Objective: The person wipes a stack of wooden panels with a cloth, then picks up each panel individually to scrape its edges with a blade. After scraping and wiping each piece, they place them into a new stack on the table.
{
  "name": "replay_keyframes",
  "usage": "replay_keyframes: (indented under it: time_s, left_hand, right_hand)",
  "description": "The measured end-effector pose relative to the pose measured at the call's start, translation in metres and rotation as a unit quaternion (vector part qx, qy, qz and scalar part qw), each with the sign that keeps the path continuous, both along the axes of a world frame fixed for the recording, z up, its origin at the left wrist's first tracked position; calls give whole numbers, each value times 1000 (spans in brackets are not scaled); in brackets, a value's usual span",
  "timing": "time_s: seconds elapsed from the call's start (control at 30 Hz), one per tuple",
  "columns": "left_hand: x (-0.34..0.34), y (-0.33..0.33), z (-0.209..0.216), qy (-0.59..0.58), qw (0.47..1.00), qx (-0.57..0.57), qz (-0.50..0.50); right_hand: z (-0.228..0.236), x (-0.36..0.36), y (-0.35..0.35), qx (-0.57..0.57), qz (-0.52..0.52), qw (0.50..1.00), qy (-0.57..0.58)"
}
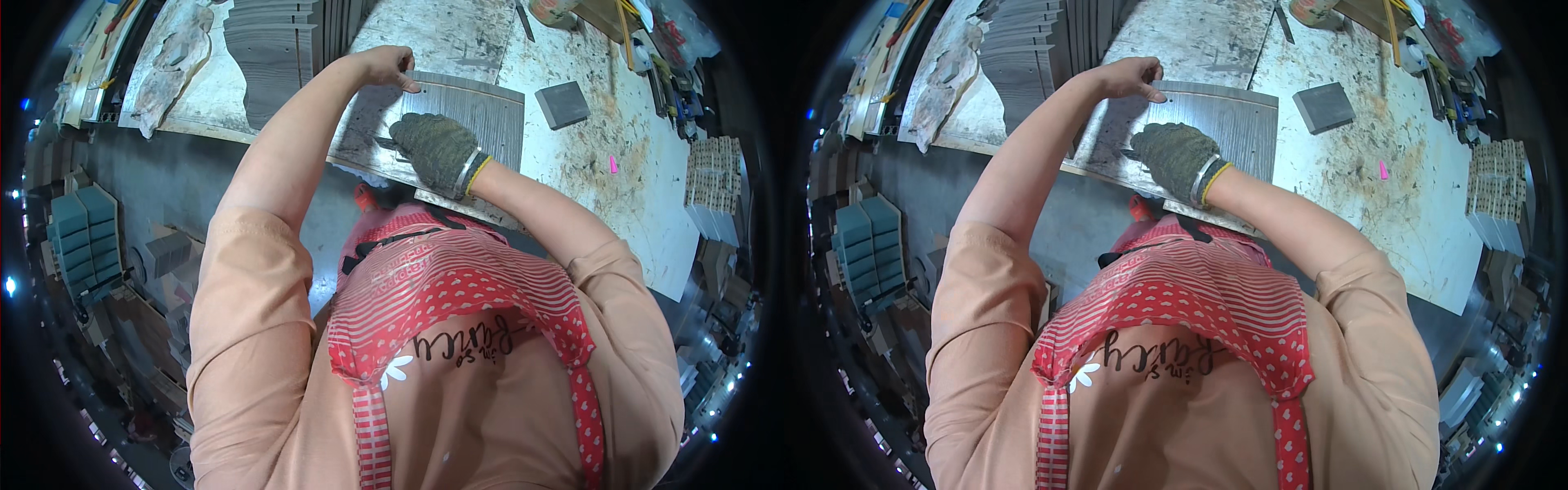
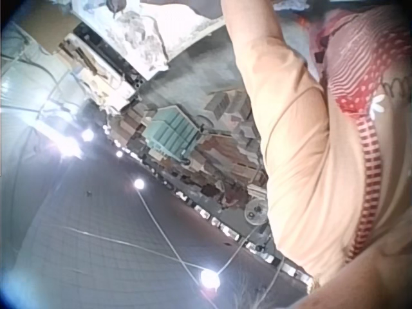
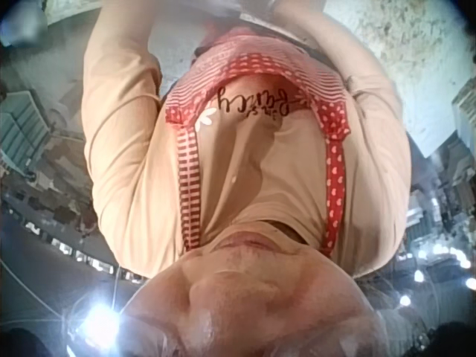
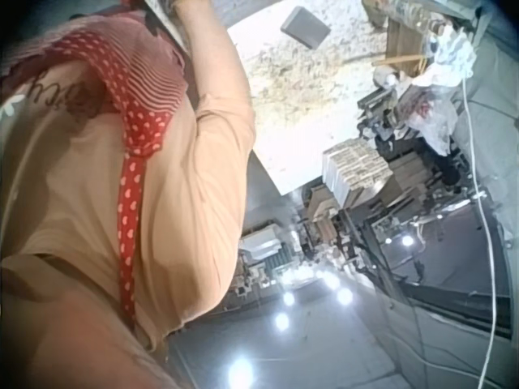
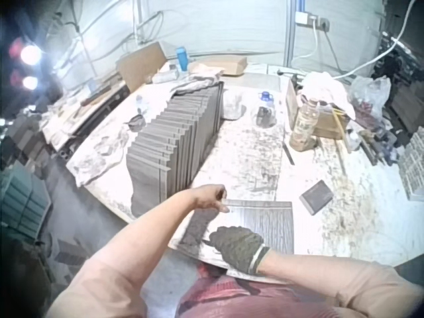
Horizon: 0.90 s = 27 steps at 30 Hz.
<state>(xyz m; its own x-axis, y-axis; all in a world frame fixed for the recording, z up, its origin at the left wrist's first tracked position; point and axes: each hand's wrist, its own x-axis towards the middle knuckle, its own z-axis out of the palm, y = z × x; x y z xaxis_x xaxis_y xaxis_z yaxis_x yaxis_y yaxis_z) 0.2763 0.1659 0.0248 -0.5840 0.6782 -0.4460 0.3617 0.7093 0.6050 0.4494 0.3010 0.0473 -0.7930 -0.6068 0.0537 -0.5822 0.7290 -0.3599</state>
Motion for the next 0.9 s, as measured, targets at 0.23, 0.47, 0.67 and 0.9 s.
replay_keyframes:
  time_s: [0.23, 0.47, 0.67, 0.9]
  left_hand:
    - [0, 0, 1, -6, 1000, 11, -3]
    - [-2, -3, -3, -17, 999, 28, 0]
    - [2, 1, -4, 20, 1000, 16, 4]
    - [0, 3, 3, -4, 1000, -14, 5]
  right_hand:
    - [0, 10, -4, -16, 7, 1000, 2]
    - [10, -9, 2, 8, -25, 999, -42]
    - [21, -12, 4, 49, -7, 997, -59]
    - [19, 14, -16, 78, 25, 992, -100]
